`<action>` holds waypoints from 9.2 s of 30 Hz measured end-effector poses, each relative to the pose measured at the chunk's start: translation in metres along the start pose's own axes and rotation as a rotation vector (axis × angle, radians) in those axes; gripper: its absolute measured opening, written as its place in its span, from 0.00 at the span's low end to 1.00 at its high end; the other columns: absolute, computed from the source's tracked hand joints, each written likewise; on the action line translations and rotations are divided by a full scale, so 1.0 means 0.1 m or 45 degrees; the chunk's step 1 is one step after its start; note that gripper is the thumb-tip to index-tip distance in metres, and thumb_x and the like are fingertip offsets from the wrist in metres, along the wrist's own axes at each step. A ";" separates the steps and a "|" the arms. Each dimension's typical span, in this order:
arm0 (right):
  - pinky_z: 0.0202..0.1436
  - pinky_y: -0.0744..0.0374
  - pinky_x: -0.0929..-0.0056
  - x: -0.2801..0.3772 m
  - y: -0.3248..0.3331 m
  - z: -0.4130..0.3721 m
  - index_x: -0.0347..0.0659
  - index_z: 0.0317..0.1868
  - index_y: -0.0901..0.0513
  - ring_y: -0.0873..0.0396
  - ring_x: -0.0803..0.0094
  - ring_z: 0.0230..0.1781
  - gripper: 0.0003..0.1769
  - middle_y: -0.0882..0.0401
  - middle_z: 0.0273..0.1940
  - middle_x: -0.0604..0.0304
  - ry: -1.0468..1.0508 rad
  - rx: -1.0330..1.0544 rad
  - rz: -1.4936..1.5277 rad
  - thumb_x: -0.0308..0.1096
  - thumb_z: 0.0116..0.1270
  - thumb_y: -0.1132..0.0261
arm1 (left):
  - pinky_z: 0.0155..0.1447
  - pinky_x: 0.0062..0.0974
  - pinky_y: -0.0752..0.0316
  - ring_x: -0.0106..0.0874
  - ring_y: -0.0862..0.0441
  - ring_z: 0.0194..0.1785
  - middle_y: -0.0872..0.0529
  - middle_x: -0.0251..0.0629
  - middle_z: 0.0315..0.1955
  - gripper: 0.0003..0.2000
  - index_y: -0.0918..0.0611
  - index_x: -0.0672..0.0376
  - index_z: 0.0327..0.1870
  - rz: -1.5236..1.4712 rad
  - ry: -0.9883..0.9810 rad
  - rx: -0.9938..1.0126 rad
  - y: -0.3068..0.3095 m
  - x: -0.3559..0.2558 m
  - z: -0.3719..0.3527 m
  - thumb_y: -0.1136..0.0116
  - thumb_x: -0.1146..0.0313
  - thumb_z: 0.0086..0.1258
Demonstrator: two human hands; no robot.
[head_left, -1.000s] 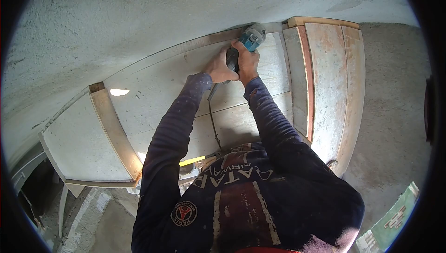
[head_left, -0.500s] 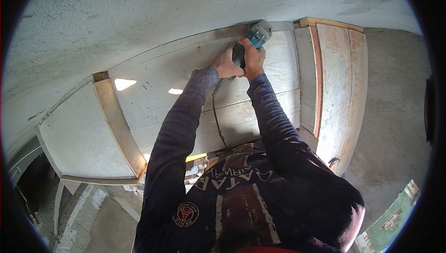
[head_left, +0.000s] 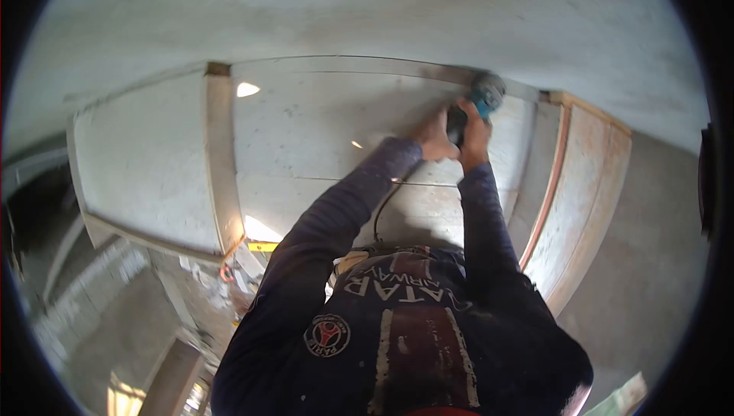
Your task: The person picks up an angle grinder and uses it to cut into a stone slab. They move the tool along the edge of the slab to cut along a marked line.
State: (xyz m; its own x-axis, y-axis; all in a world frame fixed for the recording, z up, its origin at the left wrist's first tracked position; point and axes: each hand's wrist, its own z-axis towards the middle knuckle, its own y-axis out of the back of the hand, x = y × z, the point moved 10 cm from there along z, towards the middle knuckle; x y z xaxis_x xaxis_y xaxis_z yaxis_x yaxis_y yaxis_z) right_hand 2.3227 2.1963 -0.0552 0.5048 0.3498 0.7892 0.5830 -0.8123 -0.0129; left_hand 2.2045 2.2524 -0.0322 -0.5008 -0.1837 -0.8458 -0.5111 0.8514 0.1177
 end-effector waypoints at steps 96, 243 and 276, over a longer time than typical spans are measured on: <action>0.54 0.19 0.64 -0.96 -3.82 -1.19 0.28 0.51 0.17 0.14 0.56 0.49 0.35 0.14 0.48 0.43 0.427 1.373 -1.176 0.46 0.48 0.21 | 0.34 0.29 0.14 0.34 0.13 0.31 0.19 0.48 0.41 0.37 0.36 0.69 0.62 -0.885 0.159 -1.505 2.05 1.19 -1.83 0.31 0.76 0.50; 0.47 0.18 0.62 -0.18 -2.50 -0.60 0.20 0.50 0.19 0.14 0.50 0.44 0.43 0.15 0.45 0.35 0.458 1.386 -1.382 0.53 0.46 0.23 | 0.40 0.31 0.15 0.32 0.15 0.40 0.20 0.47 0.47 0.39 0.34 0.67 0.64 -0.974 0.228 -1.482 0.82 0.49 -1.04 0.27 0.71 0.50; 0.50 0.19 0.62 0.08 -1.93 -0.39 0.19 0.54 0.21 0.15 0.49 0.47 0.44 0.16 0.48 0.34 0.409 1.381 -1.378 0.52 0.48 0.23 | 0.43 0.31 0.14 0.32 0.15 0.45 0.21 0.46 0.50 0.39 0.34 0.67 0.65 -0.818 0.217 -1.477 0.35 0.39 -0.74 0.27 0.70 0.50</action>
State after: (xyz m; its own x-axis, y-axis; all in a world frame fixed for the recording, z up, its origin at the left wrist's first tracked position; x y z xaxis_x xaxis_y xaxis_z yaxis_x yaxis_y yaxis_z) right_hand 2.1892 2.3377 -0.0226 -0.5111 0.2972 0.8065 0.7988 0.5107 0.3180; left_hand 2.1155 2.2381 -0.0221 0.0139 -0.5225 -0.8525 -0.9390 -0.2999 0.1686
